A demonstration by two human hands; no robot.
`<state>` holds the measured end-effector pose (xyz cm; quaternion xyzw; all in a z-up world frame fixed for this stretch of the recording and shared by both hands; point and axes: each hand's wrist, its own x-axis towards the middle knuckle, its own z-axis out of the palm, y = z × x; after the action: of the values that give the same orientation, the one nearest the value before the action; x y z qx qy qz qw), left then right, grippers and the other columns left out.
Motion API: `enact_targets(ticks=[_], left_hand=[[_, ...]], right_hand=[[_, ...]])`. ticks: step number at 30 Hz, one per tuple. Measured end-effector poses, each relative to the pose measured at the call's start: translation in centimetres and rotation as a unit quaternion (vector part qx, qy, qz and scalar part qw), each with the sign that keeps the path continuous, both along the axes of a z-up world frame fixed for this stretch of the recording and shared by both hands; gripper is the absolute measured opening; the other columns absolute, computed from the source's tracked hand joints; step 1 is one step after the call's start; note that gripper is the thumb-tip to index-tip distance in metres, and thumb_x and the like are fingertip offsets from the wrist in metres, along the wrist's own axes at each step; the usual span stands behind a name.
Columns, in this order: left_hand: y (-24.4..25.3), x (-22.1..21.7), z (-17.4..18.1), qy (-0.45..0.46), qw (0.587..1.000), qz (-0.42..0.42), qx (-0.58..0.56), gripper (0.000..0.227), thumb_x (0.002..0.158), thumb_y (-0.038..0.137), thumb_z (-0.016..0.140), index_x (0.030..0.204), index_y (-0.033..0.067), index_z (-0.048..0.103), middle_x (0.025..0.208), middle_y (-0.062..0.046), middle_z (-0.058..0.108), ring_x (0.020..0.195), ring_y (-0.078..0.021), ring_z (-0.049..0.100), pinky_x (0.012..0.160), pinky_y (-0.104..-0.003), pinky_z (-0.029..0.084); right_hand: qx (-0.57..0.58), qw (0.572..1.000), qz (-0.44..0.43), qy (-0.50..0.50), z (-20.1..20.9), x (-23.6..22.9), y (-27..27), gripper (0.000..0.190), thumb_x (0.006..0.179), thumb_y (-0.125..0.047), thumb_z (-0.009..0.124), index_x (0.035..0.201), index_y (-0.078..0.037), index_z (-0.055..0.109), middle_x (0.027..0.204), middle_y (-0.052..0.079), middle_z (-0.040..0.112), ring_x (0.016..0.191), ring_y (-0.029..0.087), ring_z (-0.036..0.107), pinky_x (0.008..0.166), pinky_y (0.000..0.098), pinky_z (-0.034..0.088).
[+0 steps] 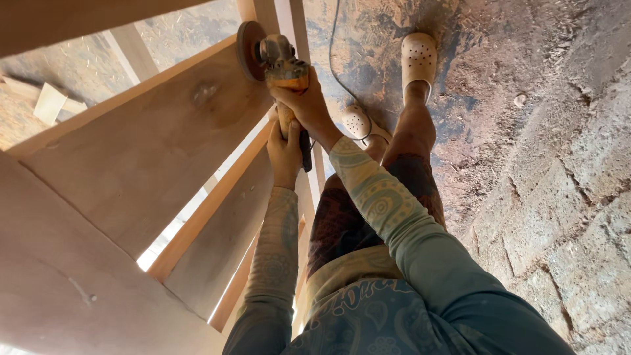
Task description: The person uses an angle grinder with a sanding disc to smooth the surface of a wooden frame. They move the tool along the frame's edges and flat surfaces, generating wood dust while working in a workshop.
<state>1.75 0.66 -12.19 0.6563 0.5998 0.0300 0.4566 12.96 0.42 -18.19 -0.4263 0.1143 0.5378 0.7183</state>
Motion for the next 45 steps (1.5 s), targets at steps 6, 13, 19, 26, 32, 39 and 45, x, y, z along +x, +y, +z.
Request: enact_targets(ticks=[6, 13, 19, 26, 32, 39, 45], left_hand=[[-2.9, -3.0, 2.7, 0.023, 0.999, -0.016, -0.016, 0.04, 0.101, 0.038, 0.063, 0.107, -0.0018, 0.064, 0.09, -0.013, 0.07, 0.08, -0.0193, 0.065, 0.072, -0.035, 0.052], [-5.3, -5.6, 9.9, 0.033, 0.999, -0.017, 0.008, 0.04, 0.1, 0.038, 0.063, 0.11, -0.0014, 0.065, 0.091, -0.015, 0.071, 0.081, -0.0221, 0.067, 0.073, -0.038, 0.053], [-5.4, -6.1, 19.9, 0.017, 0.999, -0.02, 0.036, 0.039, 0.099, 0.037, 0.063, 0.111, -0.0005, 0.064, 0.086, -0.015, 0.07, 0.077, -0.0228, 0.067, 0.072, -0.038, 0.053], [-6.1, -7.6, 25.3, 0.015, 1.0, 0.0, 0.004, 0.048, 0.099, 0.045, 0.063, 0.111, -0.001, 0.066, 0.082, -0.017, 0.07, 0.074, -0.0267, 0.065, 0.07, -0.039, 0.053], [-7.5, -10.1, 25.6, -0.052, 0.997, -0.019, 0.058, 0.061, 0.098, 0.055, 0.059, 0.125, 0.0006, 0.065, 0.094, -0.016, 0.075, 0.084, -0.0244, 0.073, 0.075, -0.036, 0.056], [-7.5, -9.5, 27.3, -0.063, 0.993, -0.046, 0.084, 0.061, 0.101, 0.055, 0.057, 0.124, -0.0009, 0.063, 0.096, -0.016, 0.073, 0.085, -0.0244, 0.071, 0.074, -0.035, 0.054], [-6.2, -7.3, 27.5, -0.055, 0.995, -0.034, 0.073, 0.056, 0.101, 0.051, 0.058, 0.117, -0.0019, 0.064, 0.09, -0.015, 0.072, 0.08, -0.0238, 0.069, 0.072, -0.036, 0.053]], right_hand=[[-0.019, 0.996, 0.006, 0.085, 1.9, -3.8, -3.4, 0.051, 0.085, -0.006, 0.076, 0.125, -0.004, 0.044, 0.097, 0.013, 0.066, 0.072, 0.021, 0.069, 0.062, 0.0344, 0.06], [-0.007, 0.998, 0.006, 0.066, 8.3, -6.3, -5.1, 0.052, 0.084, -0.004, 0.075, 0.126, -0.007, 0.045, 0.095, 0.013, 0.065, 0.07, 0.019, 0.068, 0.059, 0.0337, 0.059], [0.033, 0.999, 0.008, 0.0, 20.6, -5.8, -5.5, 0.047, 0.089, -0.004, 0.078, 0.123, -0.003, 0.046, 0.102, 0.01, 0.064, 0.08, 0.015, 0.069, 0.066, 0.0298, 0.061], [0.044, 0.999, -0.004, -0.014, 27.8, -6.4, -5.8, 0.047, 0.087, -0.003, 0.078, 0.121, -0.002, 0.045, 0.1, 0.009, 0.064, 0.073, 0.014, 0.066, 0.058, 0.0276, 0.059], [0.073, 0.996, 0.026, -0.032, 28.5, -7.9, -7.2, 0.047, 0.09, -0.007, 0.078, 0.125, -0.002, 0.046, 0.106, 0.009, 0.065, 0.08, 0.014, 0.068, 0.064, 0.0283, 0.062], [0.049, 0.994, 0.083, -0.043, 30.3, -7.0, -7.6, 0.05, 0.089, -0.009, 0.077, 0.123, -0.004, 0.041, 0.093, 0.011, 0.064, 0.063, 0.012, 0.061, 0.048, 0.0256, 0.05], [0.099, 0.995, 0.031, -0.007, 30.8, -5.4, -6.4, 0.046, 0.09, -0.007, 0.078, 0.119, -0.006, 0.042, 0.087, 0.007, 0.061, 0.056, 0.007, 0.058, 0.042, 0.023, 0.045]])
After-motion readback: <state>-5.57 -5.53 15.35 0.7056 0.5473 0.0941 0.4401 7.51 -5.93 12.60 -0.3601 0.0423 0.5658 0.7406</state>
